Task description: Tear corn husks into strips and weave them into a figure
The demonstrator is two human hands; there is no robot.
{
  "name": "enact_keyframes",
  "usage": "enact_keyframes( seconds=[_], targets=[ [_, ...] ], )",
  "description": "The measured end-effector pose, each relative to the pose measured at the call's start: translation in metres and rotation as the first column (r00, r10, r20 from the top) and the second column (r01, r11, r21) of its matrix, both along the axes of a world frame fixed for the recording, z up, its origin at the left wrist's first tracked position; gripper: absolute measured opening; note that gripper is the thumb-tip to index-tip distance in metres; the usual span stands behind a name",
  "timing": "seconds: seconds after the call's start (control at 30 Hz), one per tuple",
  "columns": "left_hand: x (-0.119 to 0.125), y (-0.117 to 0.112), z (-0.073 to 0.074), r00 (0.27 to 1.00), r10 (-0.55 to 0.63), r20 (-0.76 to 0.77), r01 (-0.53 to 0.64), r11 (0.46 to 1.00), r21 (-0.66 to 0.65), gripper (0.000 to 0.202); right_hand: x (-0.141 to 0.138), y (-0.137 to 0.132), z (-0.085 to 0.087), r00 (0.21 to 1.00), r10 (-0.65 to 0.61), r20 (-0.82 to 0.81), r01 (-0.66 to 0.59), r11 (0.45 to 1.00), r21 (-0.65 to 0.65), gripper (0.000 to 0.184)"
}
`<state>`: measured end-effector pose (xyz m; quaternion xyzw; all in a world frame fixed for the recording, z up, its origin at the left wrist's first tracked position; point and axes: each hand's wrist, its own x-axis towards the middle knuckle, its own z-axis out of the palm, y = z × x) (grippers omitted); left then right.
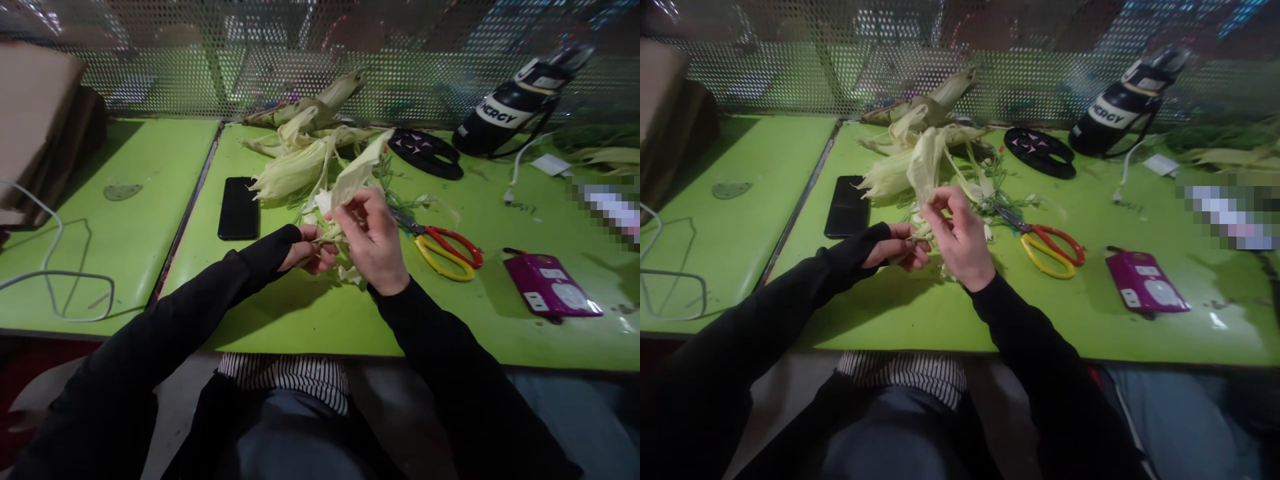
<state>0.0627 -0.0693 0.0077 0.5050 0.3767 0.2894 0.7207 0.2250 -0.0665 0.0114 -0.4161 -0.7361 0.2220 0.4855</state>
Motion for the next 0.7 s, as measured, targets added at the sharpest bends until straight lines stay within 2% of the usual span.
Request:
enact_keyframes(
  seconds=[0.1,0.2,0.3,0.4,0.5,0.57,0.63,0.7],
  targets=[
    [0.007,0.0,0.008,0.99,0.082,-0.117,-0.09,0.994,-0.062,0.014,-0.002,0.0,-0.002,0.995,0.102,-0.012,-0.102,0.993,-0.054,0.01],
    [0.009,-0.008,0.018,0.973,0.17,-0.154,-0.157,0.983,0.091,0.017,-0.001,0.002,-0.004,0.99,0.077,-0.116,-0.081,0.996,-0.03,0.012],
    [0.006,-0.018,0.022,0.982,0.141,-0.128,-0.106,0.964,0.243,0.024,0.001,0.004,-0.004,0.983,0.02,-0.181,-0.018,1.0,0.009,0.011],
    [0.003,-0.019,0.015,0.991,0.089,-0.104,-0.06,0.965,0.257,0.031,0.002,0.004,-0.001,0.988,0.009,-0.156,-0.005,1.0,0.029,0.012],
    [0.004,-0.01,0.0,0.99,0.129,-0.052,-0.114,0.968,0.224,0.02,0.001,0.0,0.002,0.996,0.04,-0.077,-0.038,0.999,0.029,0.011],
    [0.004,-0.004,-0.006,0.982,0.17,-0.083,-0.151,0.969,0.194,0.016,0.0,-0.002,0.004,0.997,0.077,0.002,-0.077,0.997,0.013,0.012],
    [0.004,-0.002,-0.005,0.969,0.197,-0.147,-0.163,0.963,0.215,0.019,-0.001,-0.003,0.005,0.996,0.091,0.025,-0.091,0.996,-0.009,0.012],
    [0.002,-0.004,0.001,0.958,0.219,-0.183,-0.162,0.944,0.286,0.021,-0.002,-0.003,0.005,0.998,0.065,-0.019,-0.065,0.997,-0.029,0.01]
  ],
)
